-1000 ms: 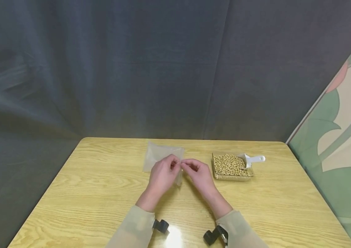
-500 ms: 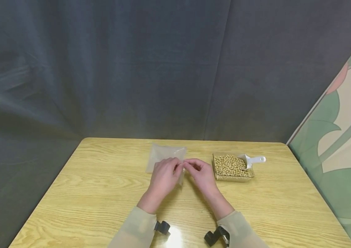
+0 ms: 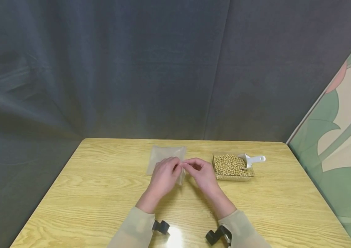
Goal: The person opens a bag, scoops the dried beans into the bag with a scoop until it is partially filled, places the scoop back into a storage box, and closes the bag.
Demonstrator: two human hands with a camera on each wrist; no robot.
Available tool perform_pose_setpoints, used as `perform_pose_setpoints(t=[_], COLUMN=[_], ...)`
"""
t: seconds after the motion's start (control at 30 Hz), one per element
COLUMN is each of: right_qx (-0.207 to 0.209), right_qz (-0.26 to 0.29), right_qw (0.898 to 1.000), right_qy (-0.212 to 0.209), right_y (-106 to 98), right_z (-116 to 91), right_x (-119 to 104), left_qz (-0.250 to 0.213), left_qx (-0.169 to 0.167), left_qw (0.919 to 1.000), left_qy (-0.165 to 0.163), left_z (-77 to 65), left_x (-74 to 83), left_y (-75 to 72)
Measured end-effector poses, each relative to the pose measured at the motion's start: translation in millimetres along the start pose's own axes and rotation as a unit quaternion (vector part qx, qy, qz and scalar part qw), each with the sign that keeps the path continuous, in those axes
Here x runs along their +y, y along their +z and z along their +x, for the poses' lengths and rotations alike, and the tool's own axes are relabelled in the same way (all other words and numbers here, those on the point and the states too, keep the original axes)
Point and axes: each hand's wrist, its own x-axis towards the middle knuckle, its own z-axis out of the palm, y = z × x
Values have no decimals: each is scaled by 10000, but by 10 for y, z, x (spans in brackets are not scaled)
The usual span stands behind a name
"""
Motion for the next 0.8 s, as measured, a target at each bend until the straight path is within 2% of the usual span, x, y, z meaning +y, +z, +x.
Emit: perform_pose_setpoints(t=[0.2,0.37,0.53,0.8], right_qx=[-51,17,150,247], right_qz=[386,492,463,107], right_qw=[9992,9985,9985,9996], right_qy=[123,227,243,104], right_y=[-24,-37,-43,-60], right_z=[16,17,11,1], right_x=[11,5,-17,-25], left_qz=[-501,-740,-699,-274], left_qx=[-117,115,291,411], left_qw=[9985,9966,9960,9971], left_qy=[-183,-346,-472,-577], left_z=[8,22,26,22], left_x=[-7,-16,-43,-77], left_y=[-32,-52,-88,-196])
